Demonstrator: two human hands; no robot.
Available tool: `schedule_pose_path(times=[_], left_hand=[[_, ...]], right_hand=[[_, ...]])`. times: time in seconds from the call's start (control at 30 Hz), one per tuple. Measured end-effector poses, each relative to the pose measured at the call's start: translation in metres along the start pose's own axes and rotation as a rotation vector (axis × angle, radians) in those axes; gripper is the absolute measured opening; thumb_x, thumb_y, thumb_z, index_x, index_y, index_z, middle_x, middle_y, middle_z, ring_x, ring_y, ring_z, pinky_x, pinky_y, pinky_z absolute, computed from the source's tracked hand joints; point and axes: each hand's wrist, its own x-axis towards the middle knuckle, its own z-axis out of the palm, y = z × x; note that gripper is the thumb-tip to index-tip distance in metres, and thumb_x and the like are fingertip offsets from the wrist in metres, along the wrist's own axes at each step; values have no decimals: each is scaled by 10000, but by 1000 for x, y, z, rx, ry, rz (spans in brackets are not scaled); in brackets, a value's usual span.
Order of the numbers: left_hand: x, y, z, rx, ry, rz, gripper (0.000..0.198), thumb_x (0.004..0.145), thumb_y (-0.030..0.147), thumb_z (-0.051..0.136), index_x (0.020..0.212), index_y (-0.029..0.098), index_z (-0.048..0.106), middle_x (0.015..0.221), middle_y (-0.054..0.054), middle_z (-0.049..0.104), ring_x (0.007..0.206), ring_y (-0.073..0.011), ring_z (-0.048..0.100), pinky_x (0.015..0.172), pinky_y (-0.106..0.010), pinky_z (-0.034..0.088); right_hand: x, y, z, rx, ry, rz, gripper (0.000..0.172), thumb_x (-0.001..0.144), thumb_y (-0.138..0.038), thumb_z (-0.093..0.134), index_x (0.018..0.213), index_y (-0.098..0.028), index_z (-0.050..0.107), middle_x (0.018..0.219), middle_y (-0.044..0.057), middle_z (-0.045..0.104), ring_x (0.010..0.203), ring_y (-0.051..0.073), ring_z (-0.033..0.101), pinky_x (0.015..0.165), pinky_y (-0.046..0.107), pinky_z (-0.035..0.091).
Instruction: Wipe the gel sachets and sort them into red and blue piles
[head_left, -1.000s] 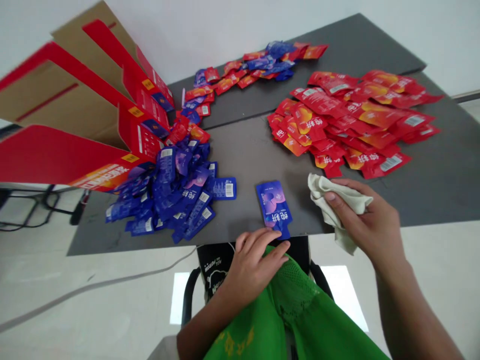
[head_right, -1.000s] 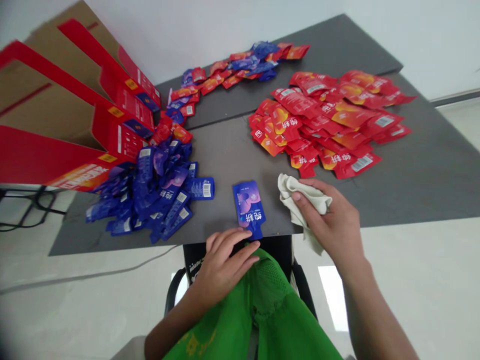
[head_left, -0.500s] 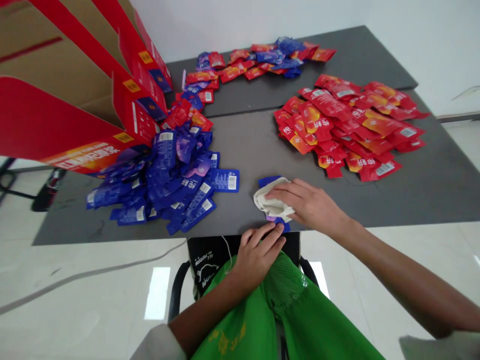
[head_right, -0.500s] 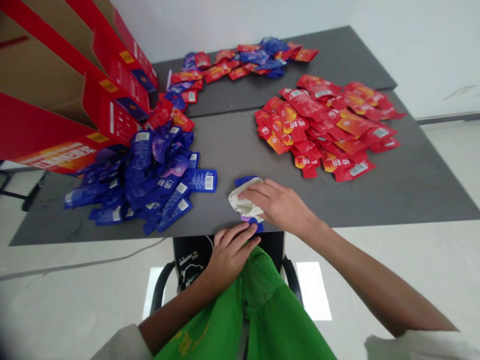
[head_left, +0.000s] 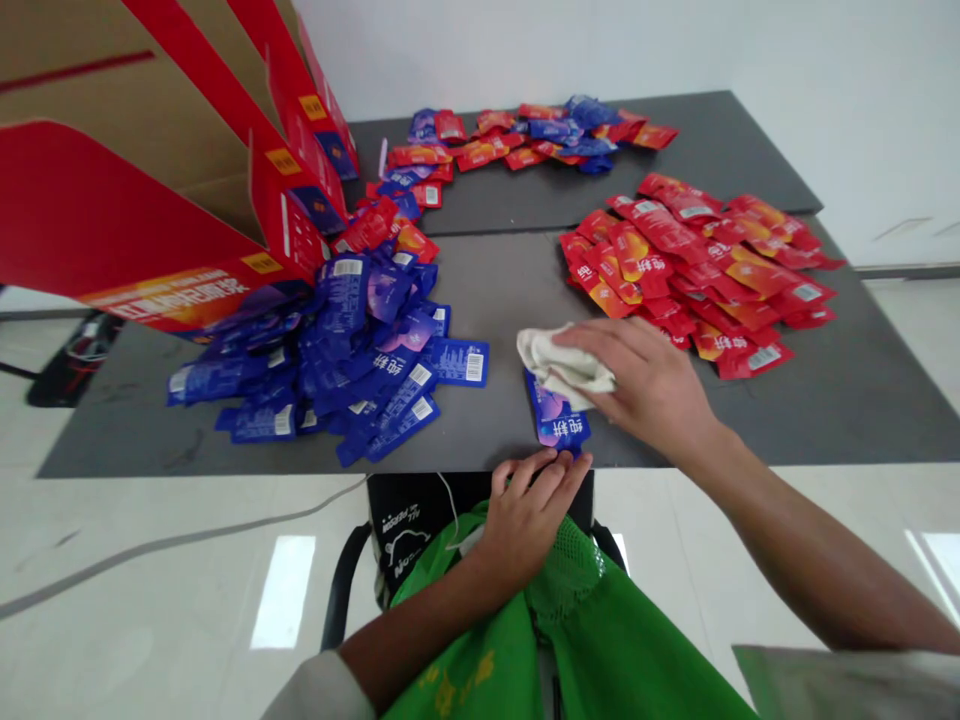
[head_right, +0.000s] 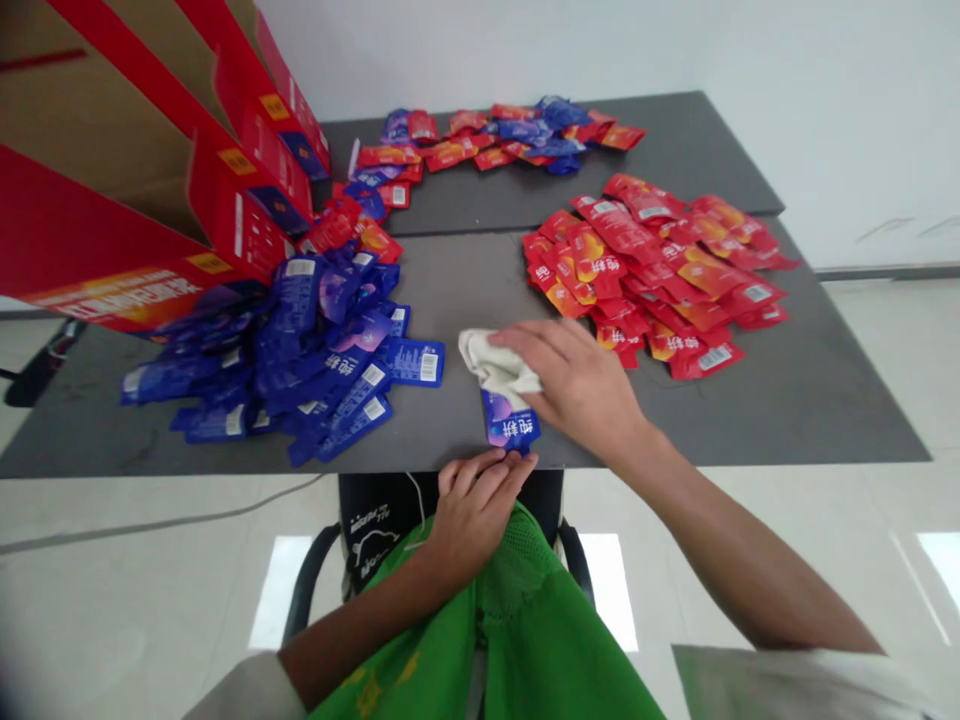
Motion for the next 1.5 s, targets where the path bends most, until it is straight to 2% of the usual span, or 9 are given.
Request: schedule_pose_path(times=[0.1, 0.23, 0.33, 0.5, 0.63, 0.8, 0.9, 1.03, 1.5], left_hand=[[0, 1, 4, 34, 25, 6, 376, 1052, 278, 688, 1425, 320, 702, 1320, -21, 771, 1220, -225, 647, 1003, -414, 437], [0, 2, 6, 65, 42, 7, 371, 1045, 284, 698, 1413, 332, 715, 1312, -18, 769, 1217, -220, 645, 1008, -399, 442], [2, 2, 3, 74, 28, -5, 484, 1051, 292, 688, 1529, 338, 625, 1357, -18, 752, 1261, -214, 629, 1002, -386, 448], [7, 0, -2, 1, 51, -3, 468, 1038, 215, 683, 1496, 303, 649, 1297, -16, 769, 1206, -198, 641, 991, -392, 448], [15, 0, -6, 11, 47, 1, 436, 1026, 206, 702, 1453, 289, 671, 1270, -26, 765, 1171, -206, 640, 969, -405, 447], [28, 2, -13, 2, 45, 25, 273, 1036, 241, 710, 1308, 251, 730, 1162, -21, 756, 1127, -208, 631, 953, -404, 440], [31, 1, -15, -26, 59, 29, 251, 1037, 244, 715, 1287, 251, 732, 1145, -15, 747, 1141, -203, 626, 971, -391, 438], [28, 1, -15, -66, 76, 8, 217, 1043, 243, 710, 1257, 260, 738, 1132, 0, 755, 1139, -194, 634, 941, -385, 430], [26, 0, -7, -50, 94, -30, 257, 1011, 241, 764, 1260, 303, 759, 1123, 18, 781, 1113, -178, 653, 888, -398, 411]], right_hand=[[-33, -23, -4, 27, -208, -81, 389, 1054, -232, 607, 1443, -228, 599, 1366, 92, 713, 1121, 271, 675, 907, 392, 585], [-46, -19, 16, 64, -264, -31, 360, 1034, -256, 664, 1391, -224, 635, 1355, 84, 716, 1128, 272, 667, 912, 385, 589], [-27, 3, 33, 22, -243, -3, 412, 1020, -328, 699, 1411, -214, 632, 1359, 107, 714, 1153, 300, 656, 930, 415, 582], [21, 37, 49, -89, -205, 97, 367, 1048, -376, 634, 1364, -196, 677, 1303, 129, 736, 1125, 312, 668, 971, 438, 561], [31, 38, 33, -109, -61, 171, 396, 1052, -388, 609, 1394, -200, 672, 1322, 145, 726, 1183, 338, 663, 1022, 479, 547], [-11, 3, -7, -56, 206, 287, 386, 1053, -412, 639, 1413, -274, 656, 1316, 104, 737, 1187, 331, 687, 1050, 505, 546], [-43, -17, -13, -11, 96, 263, 368, 1045, -367, 660, 1404, -289, 648, 1288, 83, 747, 1144, 309, 703, 1001, 474, 573], [-62, -29, 5, 19, -146, 167, 423, 1029, -297, 677, 1443, -258, 605, 1353, 92, 724, 1150, 297, 693, 954, 443, 598], [18, 34, 44, -142, -190, 222, 381, 1054, -423, 635, 1358, -202, 696, 1228, 123, 759, 1118, 333, 695, 937, 445, 574]])
